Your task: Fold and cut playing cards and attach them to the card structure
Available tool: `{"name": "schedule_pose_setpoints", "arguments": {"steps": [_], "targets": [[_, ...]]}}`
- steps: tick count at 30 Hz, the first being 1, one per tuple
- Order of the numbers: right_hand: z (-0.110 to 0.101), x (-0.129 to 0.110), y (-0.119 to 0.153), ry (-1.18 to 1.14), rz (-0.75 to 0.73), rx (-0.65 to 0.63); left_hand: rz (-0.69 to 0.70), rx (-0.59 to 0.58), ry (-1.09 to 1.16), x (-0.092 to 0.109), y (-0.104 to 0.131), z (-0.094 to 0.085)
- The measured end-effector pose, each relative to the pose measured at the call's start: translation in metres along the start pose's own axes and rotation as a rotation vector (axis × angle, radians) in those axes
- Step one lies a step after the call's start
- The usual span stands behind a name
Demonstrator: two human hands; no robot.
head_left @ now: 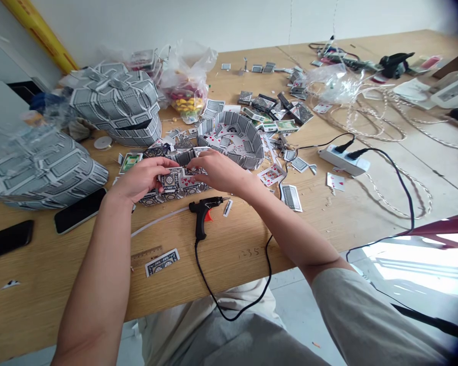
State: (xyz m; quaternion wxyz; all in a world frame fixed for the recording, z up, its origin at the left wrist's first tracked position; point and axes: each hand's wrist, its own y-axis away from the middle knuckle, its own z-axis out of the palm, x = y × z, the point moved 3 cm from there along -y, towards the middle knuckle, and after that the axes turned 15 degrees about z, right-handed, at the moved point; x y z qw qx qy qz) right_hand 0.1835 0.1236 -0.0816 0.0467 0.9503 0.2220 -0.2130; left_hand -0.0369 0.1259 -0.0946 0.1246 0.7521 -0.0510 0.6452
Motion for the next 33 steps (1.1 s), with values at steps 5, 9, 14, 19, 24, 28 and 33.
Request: {"name": "schedule_pose_setpoints", "arguments": {"steps": [5, 9, 14, 19, 24, 28, 33], "targets": [[0.0, 0.0, 0.0, 0.0, 0.012, -0.006, 0.001, -0.009, -0.006, -0.001, 0.0, 0.0], [0.0, -0.001, 0.0, -0.011, 0.013, -0.016, 0.0, -0.005, -0.012, -0.001, 0.0, 0.0], [0.001, 0.0, 0.0, -0.008, 0.008, -0.001, -0.006, -0.004, -0.005, -0.003, 0.0, 0.0], [0.002, 0.001, 0.0, -0.01, 0.0, 0.017, 0.005, -0.009, 0.006, -0.005, -0.001, -0.001], [0.002, 0.001, 0.0, 0.013, 0.002, 0.004, 0.013, -0.018, -0.002, -0.004, -0.001, 0.0], [0.002, 0.001, -0.001, 0.022, 0.013, 0.008, 0.031, 0.0, -0.067, 0.0, 0.001, 0.001], [0.004, 0.001, -0.001, 0.032, 0.013, 0.004, 0.066, 0.013, -0.173, 0.005, 0.002, 0.004]]}}
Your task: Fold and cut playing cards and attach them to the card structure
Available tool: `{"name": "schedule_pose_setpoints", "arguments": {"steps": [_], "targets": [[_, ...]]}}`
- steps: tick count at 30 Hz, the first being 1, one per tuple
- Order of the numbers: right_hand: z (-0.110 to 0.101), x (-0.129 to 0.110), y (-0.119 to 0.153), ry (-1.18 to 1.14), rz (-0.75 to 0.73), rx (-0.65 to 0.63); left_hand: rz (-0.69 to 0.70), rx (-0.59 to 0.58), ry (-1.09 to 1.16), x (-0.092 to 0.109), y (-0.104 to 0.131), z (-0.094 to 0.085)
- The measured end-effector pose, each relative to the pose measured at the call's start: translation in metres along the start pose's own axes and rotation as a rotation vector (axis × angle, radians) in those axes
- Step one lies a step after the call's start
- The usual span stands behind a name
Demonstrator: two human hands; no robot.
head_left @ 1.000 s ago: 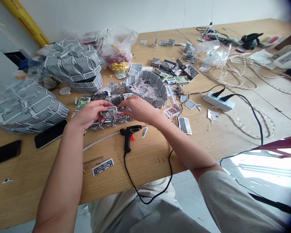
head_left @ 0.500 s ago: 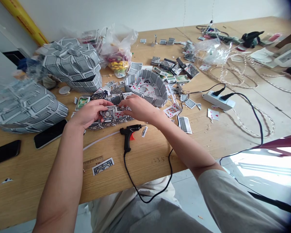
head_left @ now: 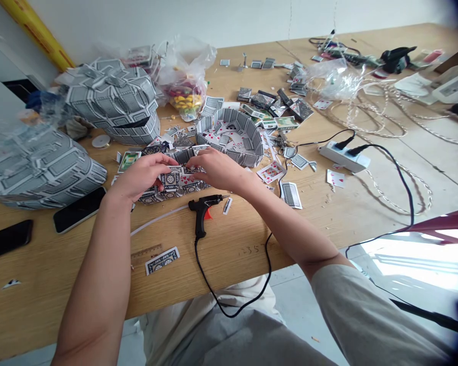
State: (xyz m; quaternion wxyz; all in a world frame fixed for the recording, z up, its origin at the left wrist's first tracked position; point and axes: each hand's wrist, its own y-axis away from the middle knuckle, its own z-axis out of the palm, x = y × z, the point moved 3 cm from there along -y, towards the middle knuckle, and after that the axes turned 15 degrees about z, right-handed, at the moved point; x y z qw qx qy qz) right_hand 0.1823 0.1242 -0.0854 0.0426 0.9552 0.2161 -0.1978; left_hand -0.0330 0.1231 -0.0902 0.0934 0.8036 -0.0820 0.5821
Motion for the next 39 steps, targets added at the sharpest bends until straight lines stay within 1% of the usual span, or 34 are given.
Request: {"name": "schedule_pose_setpoints", "arguments": {"steps": [10, 18, 25, 30, 36, 38, 39], "targets": [[0.003, 0.001, -0.002, -0.021, 0.009, -0.006, -0.007, -0.013, -0.03, 0.001, 0.0, 0.0], [0.008, 0.005, -0.005, -0.027, -0.022, -0.002, -0.013, -0.03, -0.076, -0.001, 0.0, 0.0], [0.007, 0.002, -0.006, -0.04, -0.038, 0.001, -0.023, -0.016, -0.008, -0.001, 0.001, -0.002], [0.009, -0.002, -0.005, -0.055, -0.052, -0.02, -0.035, -0.007, -0.014, 0.0, 0.001, -0.004], [0.014, -0.008, -0.003, -0.057, -0.043, 0.025, -0.052, 0.067, -0.073, -0.001, 0.0, -0.011], [0.017, -0.012, -0.003, -0.145, -0.069, 0.048, -0.053, 0.097, -0.067, -0.001, 0.001, -0.017], [0.018, -0.014, -0.003, -0.232, -0.095, 0.066, -0.046, 0.123, -0.051, 0.0, 0.002, -0.022]]}}
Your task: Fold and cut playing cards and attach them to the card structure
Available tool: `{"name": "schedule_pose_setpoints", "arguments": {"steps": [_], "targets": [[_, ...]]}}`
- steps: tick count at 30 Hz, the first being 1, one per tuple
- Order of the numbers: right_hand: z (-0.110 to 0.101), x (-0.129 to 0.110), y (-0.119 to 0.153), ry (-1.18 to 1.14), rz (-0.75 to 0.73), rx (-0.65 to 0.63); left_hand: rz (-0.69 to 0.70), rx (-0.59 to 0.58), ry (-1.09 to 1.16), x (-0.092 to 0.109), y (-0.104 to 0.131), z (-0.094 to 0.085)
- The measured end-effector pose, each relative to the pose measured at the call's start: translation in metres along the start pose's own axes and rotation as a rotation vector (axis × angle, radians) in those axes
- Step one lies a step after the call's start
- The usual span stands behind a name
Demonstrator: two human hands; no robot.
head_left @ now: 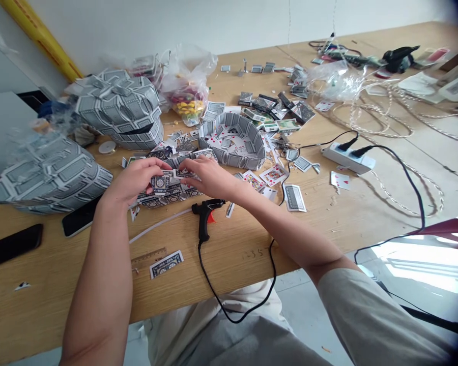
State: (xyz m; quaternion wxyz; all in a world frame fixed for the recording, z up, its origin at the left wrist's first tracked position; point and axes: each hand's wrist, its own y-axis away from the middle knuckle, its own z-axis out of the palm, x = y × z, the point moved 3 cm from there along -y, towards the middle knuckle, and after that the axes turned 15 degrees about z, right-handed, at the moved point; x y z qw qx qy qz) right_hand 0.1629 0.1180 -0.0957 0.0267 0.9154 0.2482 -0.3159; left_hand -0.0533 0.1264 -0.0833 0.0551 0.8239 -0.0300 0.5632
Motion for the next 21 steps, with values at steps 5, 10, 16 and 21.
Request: {"name": "schedule_pose_setpoints", "arguments": {"steps": [5, 10, 16, 21], "targets": [[-0.007, -0.011, 0.004, -0.66, -0.008, 0.115, 0.142, 0.127, 0.302, 0.014, 0.006, -0.02], [-0.036, -0.027, 0.019, -1.049, 0.171, 0.037, 0.361, 0.015, 0.628, 0.04, 0.021, -0.007], [-0.069, -0.047, 0.04, -1.007, 0.166, 0.045, 0.494, -0.107, 0.719, 0.057, 0.036, 0.015], [-0.067, -0.056, 0.049, -0.912, 0.091, -0.051, 0.518, -0.04, 0.708, 0.061, 0.038, 0.019]]}}
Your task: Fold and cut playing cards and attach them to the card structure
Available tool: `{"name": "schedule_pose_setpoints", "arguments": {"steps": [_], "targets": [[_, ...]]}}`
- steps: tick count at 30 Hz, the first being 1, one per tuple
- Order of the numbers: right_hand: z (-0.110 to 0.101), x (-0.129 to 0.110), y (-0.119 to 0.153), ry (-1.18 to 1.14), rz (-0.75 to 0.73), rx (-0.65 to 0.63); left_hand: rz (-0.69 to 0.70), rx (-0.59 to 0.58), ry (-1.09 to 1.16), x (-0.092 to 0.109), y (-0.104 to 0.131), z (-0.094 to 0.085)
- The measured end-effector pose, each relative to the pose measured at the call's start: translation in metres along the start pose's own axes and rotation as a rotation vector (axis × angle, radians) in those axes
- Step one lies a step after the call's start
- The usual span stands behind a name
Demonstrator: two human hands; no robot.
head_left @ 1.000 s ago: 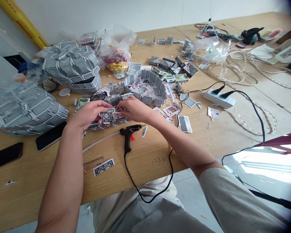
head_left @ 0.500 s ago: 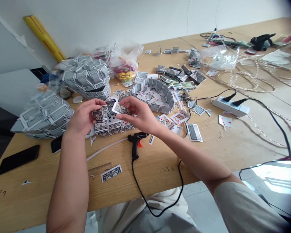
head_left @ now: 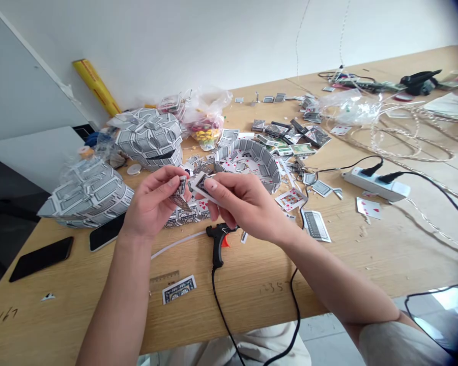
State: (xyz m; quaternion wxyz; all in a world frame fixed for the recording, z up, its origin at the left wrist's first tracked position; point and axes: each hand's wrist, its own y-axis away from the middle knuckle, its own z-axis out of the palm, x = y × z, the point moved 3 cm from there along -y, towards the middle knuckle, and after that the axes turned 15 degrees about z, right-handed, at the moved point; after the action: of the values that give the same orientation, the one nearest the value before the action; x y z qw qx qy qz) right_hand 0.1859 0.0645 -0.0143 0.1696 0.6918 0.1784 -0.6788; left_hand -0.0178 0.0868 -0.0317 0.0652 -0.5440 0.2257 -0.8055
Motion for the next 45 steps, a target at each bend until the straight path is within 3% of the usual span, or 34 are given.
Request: {"name": "schedule_pose_setpoints", "arguments": {"steps": [19, 27, 34, 45], "targets": [[0.003, 0.005, 0.0, -0.001, 0.052, 0.015, -0.012, 0.044, -0.043, 0.002, 0.0, 0.008], [-0.001, 0.002, 0.0, 0.135, 0.054, 0.085, 0.051, 0.042, -0.346, 0.004, 0.003, 0.006], [-0.001, 0.005, -0.002, 0.059, 0.112, 0.005, 0.191, 0.05, -0.552, 0.008, 0.009, 0.015], [-0.006, 0.005, -0.007, 0.02, 0.108, -0.085, 0.238, 0.079, -0.727, 0.01, 0.013, 0.019]]}}
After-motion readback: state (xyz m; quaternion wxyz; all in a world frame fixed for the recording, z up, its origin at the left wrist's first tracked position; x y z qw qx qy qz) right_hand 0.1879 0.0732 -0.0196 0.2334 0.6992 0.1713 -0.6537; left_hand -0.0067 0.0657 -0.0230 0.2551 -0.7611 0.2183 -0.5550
